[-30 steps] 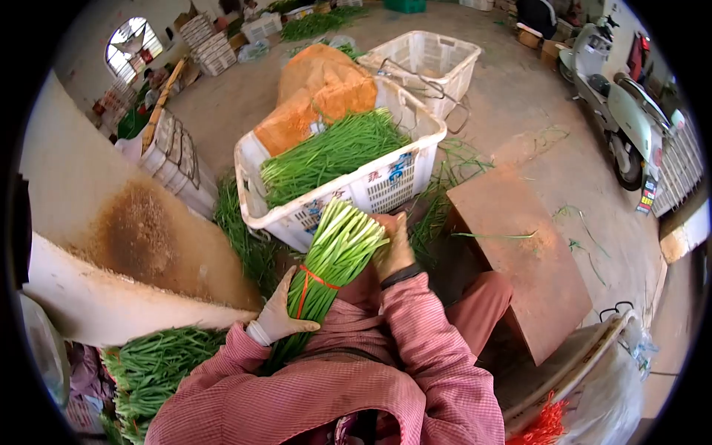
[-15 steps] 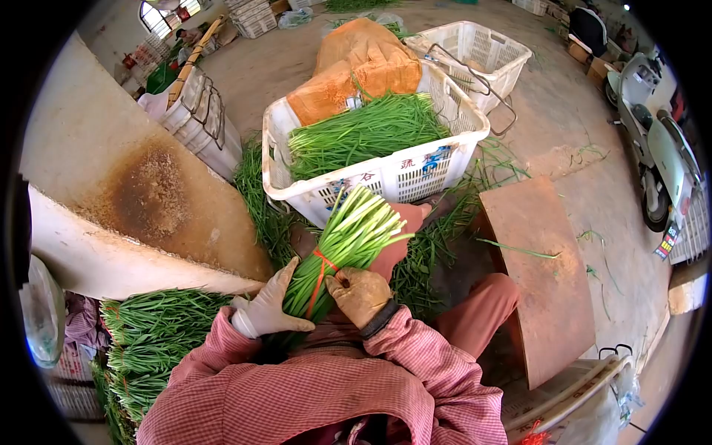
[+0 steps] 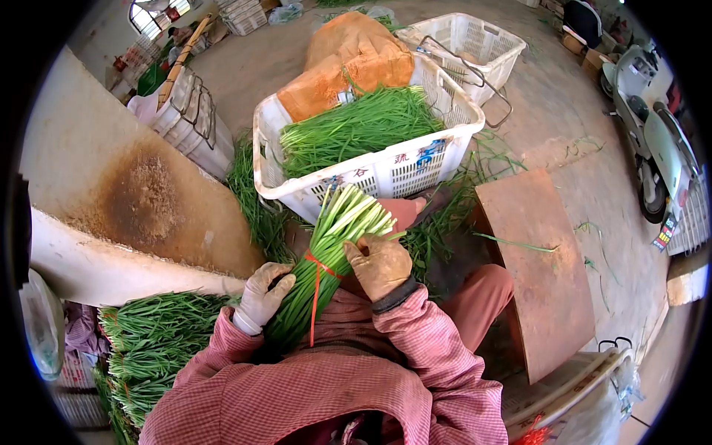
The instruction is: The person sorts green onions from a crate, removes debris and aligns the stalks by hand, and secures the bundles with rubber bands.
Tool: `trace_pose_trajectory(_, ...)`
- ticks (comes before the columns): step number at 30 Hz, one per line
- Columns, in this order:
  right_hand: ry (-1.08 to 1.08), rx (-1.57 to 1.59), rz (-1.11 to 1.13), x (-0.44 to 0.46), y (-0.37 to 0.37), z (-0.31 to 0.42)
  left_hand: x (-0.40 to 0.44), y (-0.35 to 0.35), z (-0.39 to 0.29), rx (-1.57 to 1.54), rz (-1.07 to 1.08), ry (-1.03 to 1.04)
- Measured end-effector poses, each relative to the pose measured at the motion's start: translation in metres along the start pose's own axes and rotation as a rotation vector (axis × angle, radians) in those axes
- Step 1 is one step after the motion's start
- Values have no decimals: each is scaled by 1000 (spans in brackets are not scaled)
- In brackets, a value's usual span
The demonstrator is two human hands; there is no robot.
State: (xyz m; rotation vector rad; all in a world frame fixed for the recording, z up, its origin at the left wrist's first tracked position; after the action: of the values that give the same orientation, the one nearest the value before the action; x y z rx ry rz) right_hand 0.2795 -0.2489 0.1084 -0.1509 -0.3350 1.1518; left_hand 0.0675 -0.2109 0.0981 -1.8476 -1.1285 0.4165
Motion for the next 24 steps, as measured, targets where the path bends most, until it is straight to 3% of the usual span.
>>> trace_pose_trajectory(1, 65, 187, 27, -1, 5, -16, 0, -1, 2, -24, -26, -40)
trace_pose_trajectory(2, 72, 183, 29, -3, 6, -20, 0, -2, 3, -50, -52, -79)
trace_pose_trajectory(4, 227, 588, -20, -6, 6, -37, 0, 0, 4, -76, -58, -84)
trace_pose_trajectory(5, 10, 737, -55, -2, -2, -32, 1, 1, 7, -101, -57, -104)
trace_pose_trajectory(6, 12, 736, -53, 2, -7, -33, 1, 1, 10, -126, -56, -125)
trace_pose_trajectory(8, -124, 253, -244, 15, -42, -22, 1, 3, 14, -150, -44, -153)
trace_pose_trajectory(14, -83, 106, -519, 48, -161, -36, 3, 6, 22, -202, -21, -216)
trace_pose_trajectory(16, -183, 264, -620, 52, -230, -47, 2, 9, 29, -215, -15, -240)
trace_pose_trajectory(18, -235, 31, -867, 36, -303, -72, 2, 8, 29, -149, -47, -196)
trace_pose_trajectory(20, 248, -955, -771, 25, -315, -66, 3, 5, 24, -138, -52, -188)
trace_pose_trajectory(21, 217, -935, -603, 22, -298, -78, 5, 4, 21, -123, -57, -177)
trace_pose_trajectory(22, 142, -632, -539, 13, -249, -58, 7, 6, 22, -126, -59, -177)
trace_pose_trajectory(24, -156, -306, -147, -4, -119, -9, 8, 9, 19, -134, -50, -110)
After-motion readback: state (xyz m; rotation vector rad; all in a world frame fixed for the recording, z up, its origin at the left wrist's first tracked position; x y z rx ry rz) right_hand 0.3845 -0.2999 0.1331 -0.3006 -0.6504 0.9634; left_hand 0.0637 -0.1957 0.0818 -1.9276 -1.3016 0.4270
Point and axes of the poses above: each hand's wrist, its own x-axis towards the middle knuckle, its own y-axis out of the palm, z = x × y, the point moved 9 cm from there along x, towards the middle knuckle, and after that the axes turned 15 degrees about x, right-handed, at the moved point
